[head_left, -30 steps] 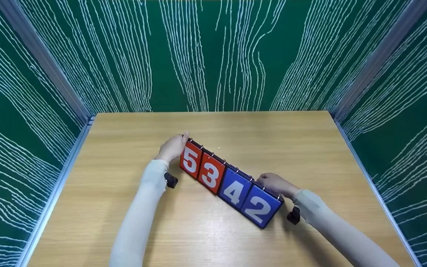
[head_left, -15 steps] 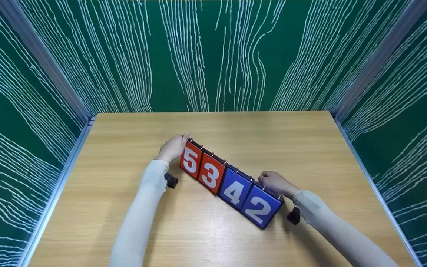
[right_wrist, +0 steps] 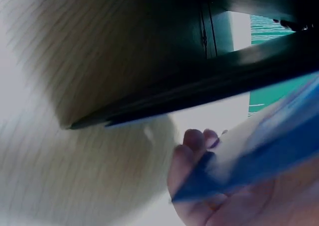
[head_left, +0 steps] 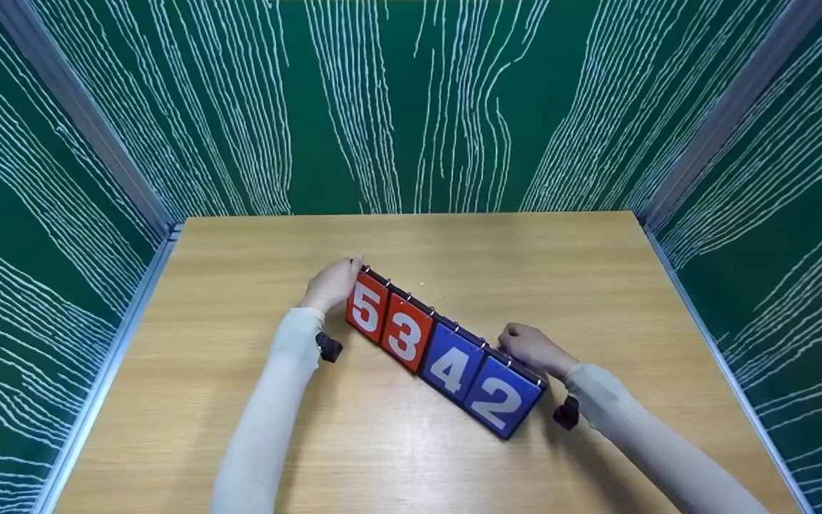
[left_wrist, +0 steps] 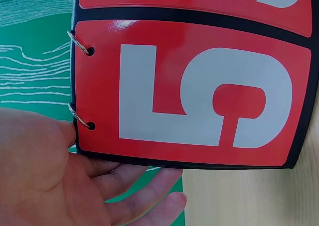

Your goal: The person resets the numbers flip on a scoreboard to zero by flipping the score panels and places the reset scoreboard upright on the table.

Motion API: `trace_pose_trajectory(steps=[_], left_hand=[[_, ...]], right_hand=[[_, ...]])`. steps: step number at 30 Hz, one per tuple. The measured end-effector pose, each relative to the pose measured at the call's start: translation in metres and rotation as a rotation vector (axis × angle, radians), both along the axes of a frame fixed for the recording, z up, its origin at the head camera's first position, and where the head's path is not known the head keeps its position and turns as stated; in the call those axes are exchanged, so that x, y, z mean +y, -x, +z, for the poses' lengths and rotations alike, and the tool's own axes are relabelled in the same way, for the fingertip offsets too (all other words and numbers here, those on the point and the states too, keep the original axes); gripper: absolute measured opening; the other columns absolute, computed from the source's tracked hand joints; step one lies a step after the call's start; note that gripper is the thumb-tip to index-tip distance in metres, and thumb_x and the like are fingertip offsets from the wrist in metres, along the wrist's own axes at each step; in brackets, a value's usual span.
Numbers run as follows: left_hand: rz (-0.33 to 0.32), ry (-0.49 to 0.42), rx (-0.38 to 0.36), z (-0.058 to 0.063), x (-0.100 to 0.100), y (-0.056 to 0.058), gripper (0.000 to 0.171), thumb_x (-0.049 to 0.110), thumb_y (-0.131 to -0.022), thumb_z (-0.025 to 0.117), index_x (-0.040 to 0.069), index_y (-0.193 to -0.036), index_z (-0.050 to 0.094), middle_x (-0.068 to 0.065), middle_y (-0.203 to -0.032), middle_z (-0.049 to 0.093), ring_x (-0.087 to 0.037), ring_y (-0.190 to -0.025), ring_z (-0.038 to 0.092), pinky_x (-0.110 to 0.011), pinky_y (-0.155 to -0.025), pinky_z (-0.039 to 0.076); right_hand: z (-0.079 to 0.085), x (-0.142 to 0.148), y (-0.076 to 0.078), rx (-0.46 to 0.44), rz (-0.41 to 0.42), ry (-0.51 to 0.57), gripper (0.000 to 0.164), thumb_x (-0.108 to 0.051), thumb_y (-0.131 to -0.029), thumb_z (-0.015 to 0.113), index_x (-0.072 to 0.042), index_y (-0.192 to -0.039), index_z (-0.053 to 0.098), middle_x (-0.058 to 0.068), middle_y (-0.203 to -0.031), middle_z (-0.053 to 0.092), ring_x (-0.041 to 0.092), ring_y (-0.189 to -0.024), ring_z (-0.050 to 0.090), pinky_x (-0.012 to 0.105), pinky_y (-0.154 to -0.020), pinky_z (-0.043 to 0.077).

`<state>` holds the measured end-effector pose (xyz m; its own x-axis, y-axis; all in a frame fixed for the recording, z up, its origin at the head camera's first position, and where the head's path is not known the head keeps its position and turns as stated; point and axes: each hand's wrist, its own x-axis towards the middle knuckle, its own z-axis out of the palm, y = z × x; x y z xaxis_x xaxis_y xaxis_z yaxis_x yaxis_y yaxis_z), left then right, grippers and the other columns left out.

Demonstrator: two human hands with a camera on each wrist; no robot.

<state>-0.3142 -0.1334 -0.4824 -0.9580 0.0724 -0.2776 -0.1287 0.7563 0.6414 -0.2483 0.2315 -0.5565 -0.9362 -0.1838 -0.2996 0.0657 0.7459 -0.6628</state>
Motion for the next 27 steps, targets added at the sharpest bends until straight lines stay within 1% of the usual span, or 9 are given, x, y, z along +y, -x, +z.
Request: trace_pose_trajectory(steps=[5,6,10,12,14,22,24,27], left_hand=[[0.004,-0.004,0.001,-0.001,-0.001,0.000,0.061,0.054,-0.109,0.022,0.011,-0.131,0.060,-0.010,-0.121,0.063,-0.028,-0.114,0.057,-0.052,-0.116,0.039],[-0.003,0.007,0.009,-0.001,-0.001,0.001,0.061,0.054,-0.110,0.022,0.010,-0.131,0.060,-0.010,-0.120,0.063,-0.028,-0.114,0.057,-0.051,-0.115,0.039],[-0.016,0.033,0.029,-0.001,0.000,0.001,0.058,0.050,-0.111,0.023,0.008,-0.128,0.060,-0.012,-0.117,0.062,-0.029,-0.112,0.057,-0.051,-0.113,0.041],[-0.022,0.043,0.028,-0.001,0.001,0.001,0.058,0.049,-0.111,0.023,0.007,-0.129,0.059,-0.013,-0.117,0.062,-0.030,-0.112,0.057,-0.051,-0.113,0.042],[-0.013,0.033,0.016,-0.001,0.001,0.001,0.058,0.050,-0.111,0.024,0.008,-0.131,0.058,-0.012,-0.119,0.062,-0.030,-0.112,0.056,-0.051,-0.114,0.041],[-0.001,0.020,-0.003,-0.001,0.000,0.000,0.061,0.055,-0.109,0.022,0.010,-0.129,0.058,-0.011,-0.120,0.062,-0.029,-0.113,0.056,-0.050,-0.113,0.041],[-0.003,0.023,-0.003,0.000,0.000,0.000,0.061,0.055,-0.109,0.022,0.010,-0.129,0.058,-0.011,-0.120,0.063,-0.029,-0.113,0.057,-0.050,-0.113,0.041],[-0.010,0.039,0.009,0.000,0.000,0.001,0.061,0.054,-0.110,0.021,0.009,-0.127,0.059,-0.012,-0.119,0.064,-0.029,-0.111,0.058,-0.050,-0.112,0.042]], right_hand=[[0.004,0.005,0.002,0.015,-0.013,0.024,0.022,-0.016,-0.098,0.047,-0.005,-0.093,0.065,0.005,-0.093,0.066,0.017,-0.087,0.058,0.029,-0.077,0.044],[0.005,0.006,0.002,0.012,-0.015,0.029,0.022,-0.016,-0.098,0.047,-0.004,-0.094,0.066,0.005,-0.093,0.066,0.017,-0.086,0.057,0.028,-0.077,0.044],[0.011,0.012,0.003,-0.015,-0.020,0.055,0.023,-0.018,-0.099,0.047,-0.005,-0.095,0.067,0.003,-0.090,0.064,0.015,-0.081,0.056,0.028,-0.072,0.044],[0.014,0.014,0.004,-0.025,-0.016,0.062,0.024,-0.018,-0.099,0.047,-0.006,-0.095,0.067,0.002,-0.088,0.063,0.014,-0.078,0.055,0.028,-0.069,0.045],[0.017,0.016,0.005,-0.033,-0.021,0.071,0.025,-0.019,-0.100,0.046,-0.006,-0.097,0.068,0.002,-0.088,0.063,0.014,-0.077,0.055,0.027,-0.068,0.046],[0.029,0.025,0.009,-0.059,-0.029,0.088,0.032,-0.025,-0.102,0.047,-0.001,-0.112,0.064,0.006,-0.099,0.062,0.016,-0.087,0.056,0.028,-0.073,0.046],[0.032,0.028,0.010,-0.066,-0.029,0.090,0.034,-0.027,-0.103,0.047,-0.001,-0.114,0.064,0.007,-0.099,0.063,0.017,-0.086,0.056,0.028,-0.073,0.046],[0.037,0.034,0.012,-0.082,-0.032,0.102,0.035,-0.028,-0.103,0.046,-0.002,-0.115,0.064,0.005,-0.095,0.062,0.016,-0.083,0.057,0.029,-0.072,0.048]])
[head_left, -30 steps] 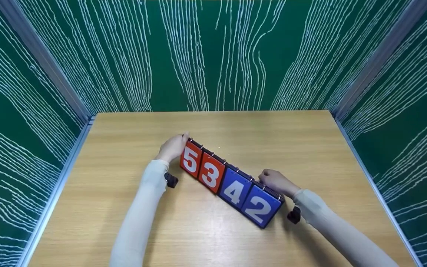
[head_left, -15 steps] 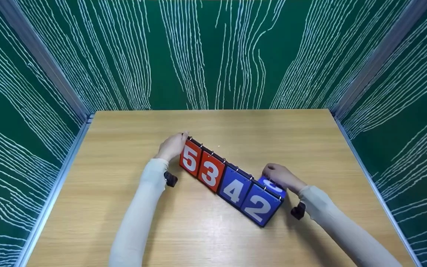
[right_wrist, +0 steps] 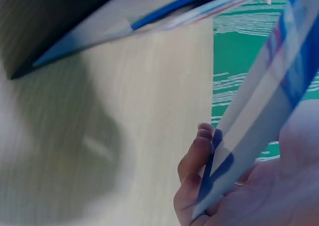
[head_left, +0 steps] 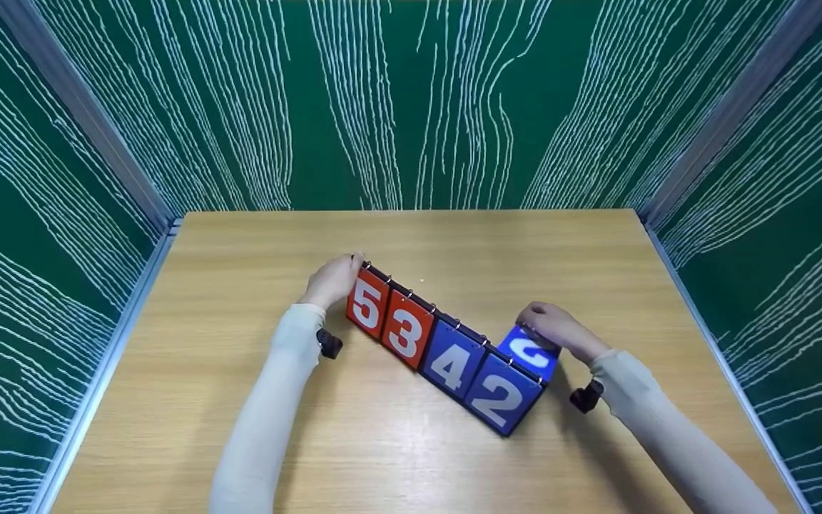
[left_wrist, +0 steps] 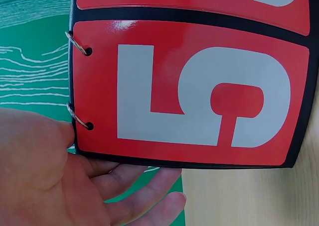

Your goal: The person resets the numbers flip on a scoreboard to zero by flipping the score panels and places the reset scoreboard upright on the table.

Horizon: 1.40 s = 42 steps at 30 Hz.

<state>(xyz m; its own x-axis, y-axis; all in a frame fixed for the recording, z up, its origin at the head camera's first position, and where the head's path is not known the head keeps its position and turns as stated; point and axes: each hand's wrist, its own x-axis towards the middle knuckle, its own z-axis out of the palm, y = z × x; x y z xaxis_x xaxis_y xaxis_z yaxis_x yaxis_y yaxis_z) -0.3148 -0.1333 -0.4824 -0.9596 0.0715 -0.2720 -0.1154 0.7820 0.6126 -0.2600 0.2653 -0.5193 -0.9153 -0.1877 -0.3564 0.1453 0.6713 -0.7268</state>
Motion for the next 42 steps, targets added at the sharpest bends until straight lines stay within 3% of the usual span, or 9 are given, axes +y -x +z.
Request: trace_pose_trajectory(steps=[4,9,14,19,22,30,38,42], left_hand=[[-0.008,0.021,0.017,0.000,0.000,0.002,0.062,0.053,-0.110,0.019,0.008,-0.126,0.060,-0.012,-0.118,0.064,-0.029,-0.111,0.059,-0.050,-0.112,0.042],[-0.013,0.020,0.027,-0.001,0.001,0.002,0.063,0.053,-0.110,0.019,0.008,-0.126,0.060,-0.012,-0.117,0.064,-0.029,-0.110,0.059,-0.051,-0.111,0.042],[-0.029,0.036,0.043,-0.002,0.001,0.002,0.061,0.051,-0.111,0.019,0.008,-0.122,0.062,-0.012,-0.110,0.064,-0.028,-0.106,0.058,-0.050,-0.108,0.044],[-0.017,0.018,0.031,0.000,0.001,0.002,0.062,0.051,-0.111,0.020,0.007,-0.127,0.061,-0.012,-0.115,0.064,-0.028,-0.109,0.058,-0.050,-0.110,0.043],[-0.011,0.011,0.022,0.001,0.001,0.002,0.062,0.051,-0.111,0.021,0.007,-0.130,0.059,-0.013,-0.118,0.064,-0.028,-0.110,0.058,-0.050,-0.111,0.042],[-0.009,0.010,0.017,-0.001,0.000,0.002,0.066,0.054,-0.110,0.020,0.006,-0.136,0.057,-0.013,-0.123,0.063,-0.029,-0.114,0.058,-0.051,-0.113,0.041],[-0.007,0.001,0.017,-0.002,0.000,0.002,0.063,0.053,-0.110,0.021,0.007,-0.132,0.058,-0.013,-0.119,0.063,-0.029,-0.111,0.057,-0.050,-0.111,0.042],[-0.024,0.038,0.041,-0.002,0.000,0.002,0.062,0.050,-0.111,0.020,0.008,-0.128,0.061,-0.013,-0.118,0.063,-0.030,-0.111,0.058,-0.052,-0.110,0.042]], right_hand=[[0.005,0.007,0.002,-0.014,-0.003,0.008,0.033,-0.030,-0.104,0.045,-0.003,-0.113,0.063,0.003,-0.090,0.061,0.016,-0.080,0.059,0.029,-0.071,0.050],[0.011,0.016,0.000,0.003,-0.012,-0.015,0.037,-0.035,-0.106,0.046,-0.005,-0.116,0.063,0.006,-0.097,0.063,0.017,-0.086,0.060,0.029,-0.075,0.048],[0.023,0.021,-0.004,0.013,-0.039,-0.034,0.041,-0.038,-0.106,0.045,-0.004,-0.124,0.062,0.013,-0.111,0.064,0.020,-0.096,0.060,0.029,-0.080,0.047],[0.038,0.024,-0.007,0.017,-0.062,-0.052,0.045,-0.041,-0.107,0.043,-0.006,-0.133,0.057,0.023,-0.135,0.057,0.034,-0.116,0.058,0.038,-0.091,0.048],[0.047,0.025,-0.010,0.030,-0.078,-0.050,0.046,-0.042,-0.107,0.044,-0.006,-0.135,0.055,0.026,-0.140,0.053,0.038,-0.122,0.057,0.042,-0.094,0.048],[0.078,0.019,-0.021,0.100,-0.137,-0.027,0.044,-0.039,-0.105,0.052,-0.005,-0.133,0.054,0.020,-0.131,0.055,0.031,-0.115,0.054,0.036,-0.091,0.045],[0.109,0.008,-0.040,0.197,-0.166,-0.024,0.048,-0.044,-0.104,0.054,-0.005,-0.131,0.055,0.022,-0.133,0.055,0.037,-0.120,0.053,0.051,-0.103,0.047],[0.121,0.000,-0.052,0.291,-0.157,-0.025,0.044,-0.042,-0.103,0.057,-0.005,-0.125,0.060,0.020,-0.124,0.060,0.032,-0.110,0.056,0.041,-0.092,0.051]])
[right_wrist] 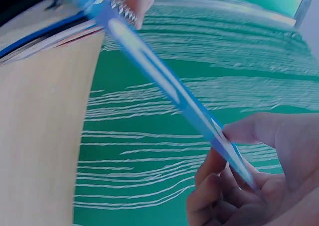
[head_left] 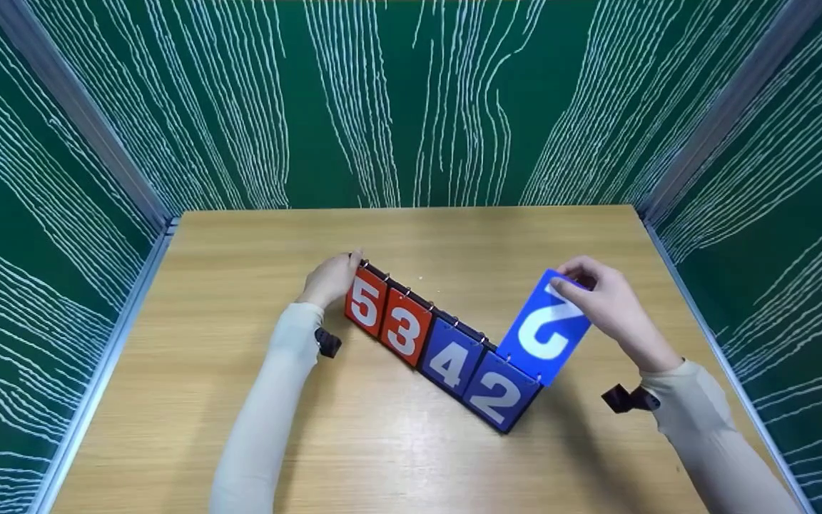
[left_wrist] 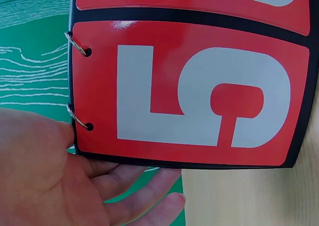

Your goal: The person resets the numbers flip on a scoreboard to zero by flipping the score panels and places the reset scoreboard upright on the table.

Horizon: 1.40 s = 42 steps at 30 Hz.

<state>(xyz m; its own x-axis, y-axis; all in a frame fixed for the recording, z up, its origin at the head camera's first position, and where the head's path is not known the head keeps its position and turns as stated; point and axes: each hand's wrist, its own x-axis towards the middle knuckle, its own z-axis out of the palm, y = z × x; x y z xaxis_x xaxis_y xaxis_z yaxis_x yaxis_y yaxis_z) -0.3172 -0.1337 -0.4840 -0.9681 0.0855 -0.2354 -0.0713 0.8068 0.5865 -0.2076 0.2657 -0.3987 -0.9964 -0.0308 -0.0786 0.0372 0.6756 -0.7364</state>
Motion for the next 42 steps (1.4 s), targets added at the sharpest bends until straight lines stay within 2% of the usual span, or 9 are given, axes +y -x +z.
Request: trace_pose_trajectory(steps=[2,5,12,21,27,33,38,42], left_hand=[[-0.006,0.007,0.006,0.000,0.000,0.000,0.061,0.050,-0.111,0.019,0.008,-0.126,0.062,-0.013,-0.118,0.064,-0.030,-0.112,0.058,-0.052,-0.111,0.042],[-0.002,-0.012,-0.008,-0.001,-0.001,0.000,0.060,0.050,-0.111,0.020,0.009,-0.129,0.060,-0.012,-0.121,0.063,-0.029,-0.113,0.057,-0.053,-0.113,0.040],[0.009,-0.049,-0.024,0.000,-0.001,-0.002,0.062,0.054,-0.110,0.020,0.010,-0.133,0.058,-0.011,-0.123,0.063,-0.029,-0.115,0.057,-0.053,-0.114,0.039],[0.018,-0.046,-0.028,0.002,0.000,-0.002,0.063,0.055,-0.110,0.021,0.010,-0.135,0.057,-0.011,-0.123,0.062,-0.029,-0.114,0.057,-0.052,-0.114,0.040],[0.017,-0.036,-0.023,0.002,0.000,-0.001,0.063,0.054,-0.110,0.019,0.009,-0.131,0.059,-0.012,-0.119,0.064,-0.029,-0.112,0.057,-0.052,-0.112,0.041],[0.004,-0.004,-0.003,0.001,0.001,-0.002,0.063,0.051,-0.111,0.017,0.008,-0.119,0.063,-0.013,-0.112,0.065,-0.028,-0.107,0.058,-0.052,-0.109,0.042],[0.025,-0.031,-0.026,0.000,0.001,-0.002,0.062,0.052,-0.110,0.020,0.009,-0.126,0.061,-0.012,-0.118,0.065,-0.029,-0.112,0.058,-0.054,-0.114,0.038],[0.023,-0.029,-0.027,0.000,0.002,-0.001,0.062,0.053,-0.110,0.020,0.008,-0.127,0.060,-0.013,-0.120,0.064,-0.030,-0.114,0.058,-0.054,-0.114,0.038]], right_hand=[[0.005,-0.005,-0.006,0.056,0.010,-0.014,0.040,-0.039,-0.102,0.059,-0.004,-0.121,0.063,0.018,-0.117,0.063,0.028,-0.103,0.058,0.033,-0.086,0.051],[0.012,-0.012,-0.017,0.109,0.029,-0.034,0.033,-0.035,-0.102,0.062,-0.006,-0.116,0.065,0.015,-0.109,0.066,0.024,-0.095,0.059,0.027,-0.079,0.050],[0.025,-0.026,-0.040,0.179,0.097,-0.082,0.024,-0.031,-0.101,0.065,-0.010,-0.112,0.066,0.010,-0.099,0.068,0.022,-0.084,0.059,0.023,-0.070,0.051],[0.029,-0.045,-0.069,0.272,0.200,-0.092,0.009,-0.019,-0.096,0.072,-0.018,-0.103,0.068,-0.003,-0.089,0.065,0.011,-0.075,0.058,0.022,-0.065,0.049],[0.028,-0.058,-0.087,0.284,0.300,-0.112,0.016,-0.012,-0.091,0.076,-0.022,-0.099,0.067,-0.011,-0.087,0.062,0.005,-0.075,0.057,0.022,-0.063,0.049],[0.021,-0.068,-0.101,0.304,0.416,-0.087,0.019,-0.008,-0.089,0.076,-0.021,-0.097,0.064,-0.010,-0.088,0.061,0.002,-0.076,0.056,0.020,-0.062,0.051],[0.012,-0.076,-0.108,0.239,0.465,-0.085,0.022,-0.009,-0.088,0.076,-0.022,-0.092,0.059,-0.010,-0.086,0.060,0.002,-0.076,0.055,0.020,-0.062,0.051],[0.000,-0.082,-0.112,0.232,0.495,-0.086,0.024,-0.011,-0.087,0.078,-0.023,-0.088,0.056,-0.011,-0.082,0.057,0.002,-0.077,0.054,0.020,-0.063,0.048]])
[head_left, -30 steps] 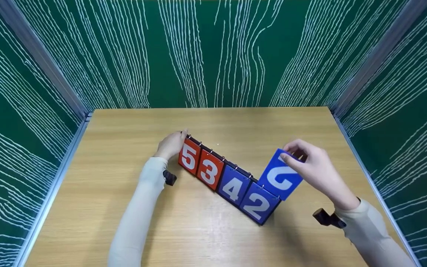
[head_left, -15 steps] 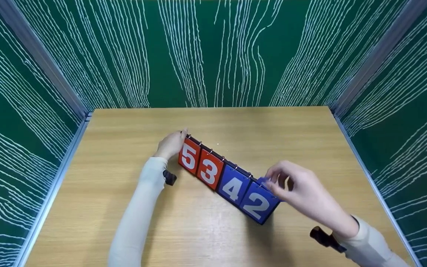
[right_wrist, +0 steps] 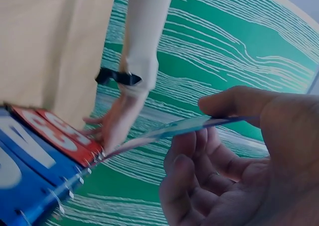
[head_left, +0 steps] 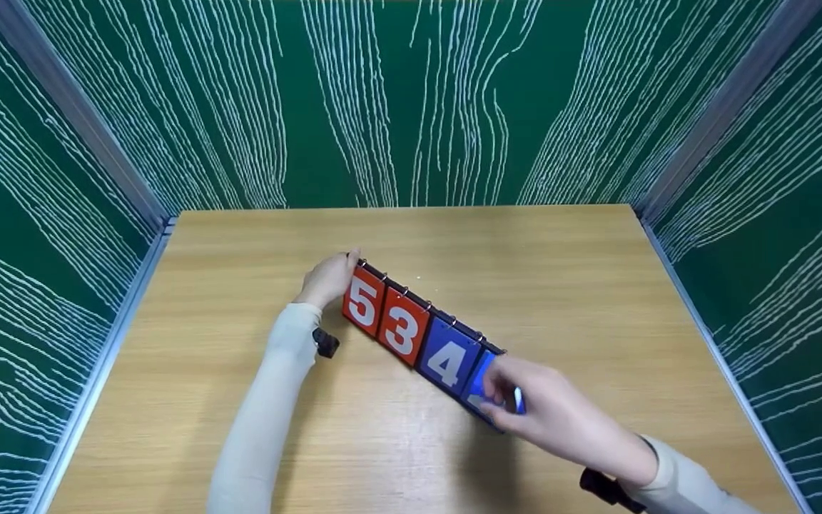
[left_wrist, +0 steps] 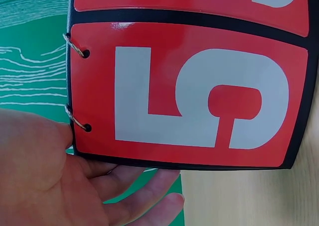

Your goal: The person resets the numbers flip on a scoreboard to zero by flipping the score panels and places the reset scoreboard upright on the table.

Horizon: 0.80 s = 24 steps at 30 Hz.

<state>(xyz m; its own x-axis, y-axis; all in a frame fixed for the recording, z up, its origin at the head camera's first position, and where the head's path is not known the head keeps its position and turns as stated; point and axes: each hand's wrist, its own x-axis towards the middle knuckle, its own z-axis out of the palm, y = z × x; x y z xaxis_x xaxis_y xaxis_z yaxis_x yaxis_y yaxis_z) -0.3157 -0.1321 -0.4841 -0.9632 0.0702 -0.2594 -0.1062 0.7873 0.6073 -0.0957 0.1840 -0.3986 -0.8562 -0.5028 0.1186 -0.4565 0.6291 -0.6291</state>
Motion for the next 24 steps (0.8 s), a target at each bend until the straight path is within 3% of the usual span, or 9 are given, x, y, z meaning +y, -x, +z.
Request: trace_pose_trajectory(steps=[12,24], left_hand=[[0.004,-0.021,-0.007,0.000,0.000,0.000,0.062,0.053,-0.110,0.020,0.010,-0.132,0.059,-0.012,-0.122,0.064,-0.029,-0.115,0.057,-0.054,-0.115,0.037],[-0.013,0.012,0.045,-0.001,0.000,0.000,0.066,0.054,-0.110,0.016,0.011,-0.113,0.066,-0.011,-0.111,0.066,-0.028,-0.106,0.060,-0.051,-0.109,0.042]], right_hand=[[-0.025,-0.012,-0.005,-0.103,0.067,-0.021,0.022,-0.017,-0.089,0.077,-0.023,-0.086,0.056,-0.011,-0.081,0.055,-0.001,-0.074,0.050,0.018,-0.063,0.047],[-0.066,-0.022,-0.003,-0.040,0.095,-0.122,0.020,-0.017,-0.088,0.077,-0.018,-0.087,0.058,-0.011,-0.081,0.056,-0.002,-0.071,0.048,0.017,-0.062,0.046]])
